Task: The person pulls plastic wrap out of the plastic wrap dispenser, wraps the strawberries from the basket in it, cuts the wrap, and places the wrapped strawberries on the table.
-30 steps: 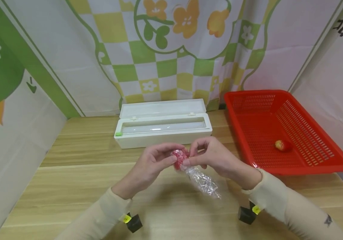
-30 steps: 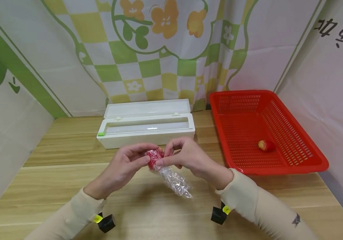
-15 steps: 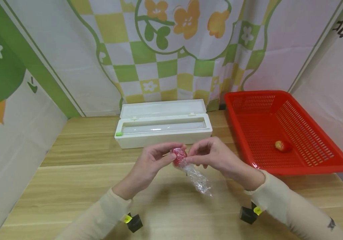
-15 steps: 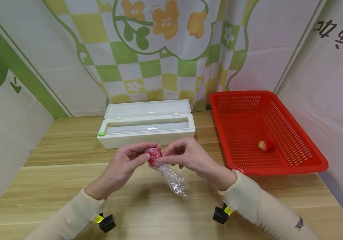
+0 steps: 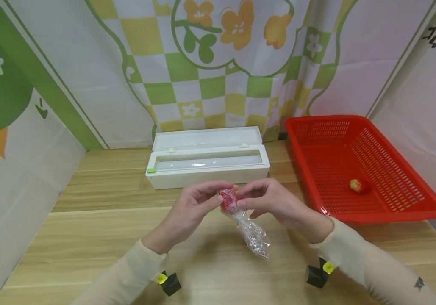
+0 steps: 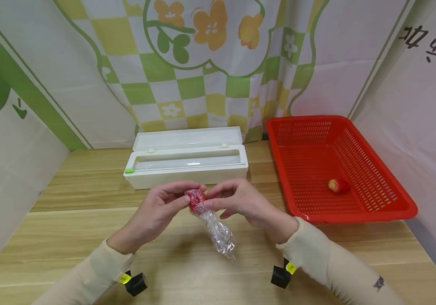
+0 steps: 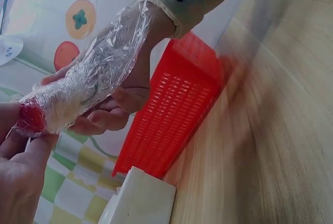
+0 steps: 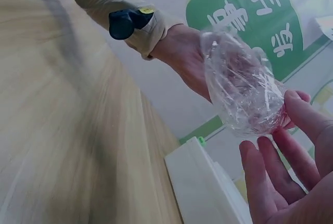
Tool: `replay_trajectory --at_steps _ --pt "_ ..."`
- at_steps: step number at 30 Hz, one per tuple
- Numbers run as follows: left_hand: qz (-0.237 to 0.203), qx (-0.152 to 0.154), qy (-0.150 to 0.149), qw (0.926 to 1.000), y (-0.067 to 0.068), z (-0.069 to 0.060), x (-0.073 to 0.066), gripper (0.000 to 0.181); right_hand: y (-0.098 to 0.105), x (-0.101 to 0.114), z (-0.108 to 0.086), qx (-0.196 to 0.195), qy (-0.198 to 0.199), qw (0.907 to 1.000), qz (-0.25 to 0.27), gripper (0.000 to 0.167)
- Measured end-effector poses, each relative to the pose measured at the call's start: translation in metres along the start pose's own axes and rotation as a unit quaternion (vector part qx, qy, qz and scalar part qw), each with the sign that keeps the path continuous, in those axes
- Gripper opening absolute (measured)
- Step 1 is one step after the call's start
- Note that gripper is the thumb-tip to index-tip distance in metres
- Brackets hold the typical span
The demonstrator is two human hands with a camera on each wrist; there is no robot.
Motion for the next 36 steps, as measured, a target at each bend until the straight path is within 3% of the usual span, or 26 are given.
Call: replay_trajectory --at_steps 4,8,14,22,25,31,36 --pt "-0.007 0.009 -0.002 0.9999 -0.001 0.000 0.000 0.033 -0.001 -0.003 0.002 0.022 -0.011 0.9987 0.045 0.014" --pt "-0.006 0.015 0.000 0.9999 -0.002 0.001 -0.001 0.033 0.000 -0.004 0.002 0.020 -0.018 0.9985 0.048 0.010" --pt "-0.012 0.007 0.014 0.9998 0.000 0.002 0.001 0.034 0.003 -0.002 0.001 0.029 -0.006 0.9995 0.011 0.019" --pt "-0.033 0.000 0.022 0.9992 0.001 0.002 0.000 0.034 0.005 0.016 -0.008 0.048 0.077 0.9923 -0.084 0.036" --pt "-0.039 0.004 0.025 0.9989 0.000 0.002 0.000 0.034 0.004 0.017 -0.008 0.041 0.084 0.9909 -0.097 0.035" --pt "-0.052 0.017 0.022 0.9983 0.000 0.002 0.000 0.034 0.004 0.012 -0.007 0.049 0.066 0.9951 -0.054 0.029" --pt "-0.069 0.034 -0.002 0.9971 0.000 0.002 0.000 0.029 0.003 0.010 -0.007 0.062 0.062 0.9960 -0.016 0.029"
Point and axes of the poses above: each hand's wrist, its own z-axis towards the middle knuckle, its own y-axis out of the back of the hand, x = y × z, the point moved 3 cm from there along z, towards the middle knuckle, and after that the axes turned 13 degrees about -x, right-handed, at the moved point
